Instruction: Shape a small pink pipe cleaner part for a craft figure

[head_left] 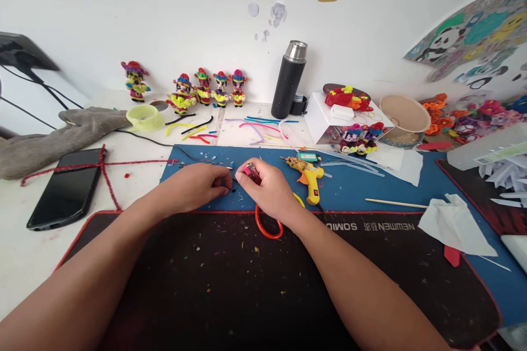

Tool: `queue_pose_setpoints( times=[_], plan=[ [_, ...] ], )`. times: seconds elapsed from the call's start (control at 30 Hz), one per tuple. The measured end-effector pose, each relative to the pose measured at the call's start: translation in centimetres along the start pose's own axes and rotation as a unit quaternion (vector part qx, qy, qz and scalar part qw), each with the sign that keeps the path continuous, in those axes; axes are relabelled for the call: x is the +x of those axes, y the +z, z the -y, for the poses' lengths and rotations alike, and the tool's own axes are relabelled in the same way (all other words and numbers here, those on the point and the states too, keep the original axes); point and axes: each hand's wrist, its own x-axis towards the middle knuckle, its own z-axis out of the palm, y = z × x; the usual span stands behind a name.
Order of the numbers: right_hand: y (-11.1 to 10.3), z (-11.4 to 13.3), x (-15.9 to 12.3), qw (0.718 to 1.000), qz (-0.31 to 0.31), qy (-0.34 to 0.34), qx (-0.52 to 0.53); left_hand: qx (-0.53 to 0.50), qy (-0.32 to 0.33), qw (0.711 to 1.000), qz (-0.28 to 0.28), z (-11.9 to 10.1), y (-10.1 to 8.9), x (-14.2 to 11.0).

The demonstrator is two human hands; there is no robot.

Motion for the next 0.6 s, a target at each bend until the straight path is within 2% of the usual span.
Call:
queue_pose_setpoints(
  times=[0.33, 0.6],
  plan=[
    [-0.06, 0.1, -0.05, 1.0, 0.006, 0.0, -0.005, -0.012, -0.023, 0.999, -0.025, 0.76, -0.85, -0.07],
    [-0.02, 0.05, -0.05, 1.0, 0.003, 0.003, -0.009, -0.02, -0.026, 0.999, -0.031, 0.47, -0.98, -0.13]
  ],
)
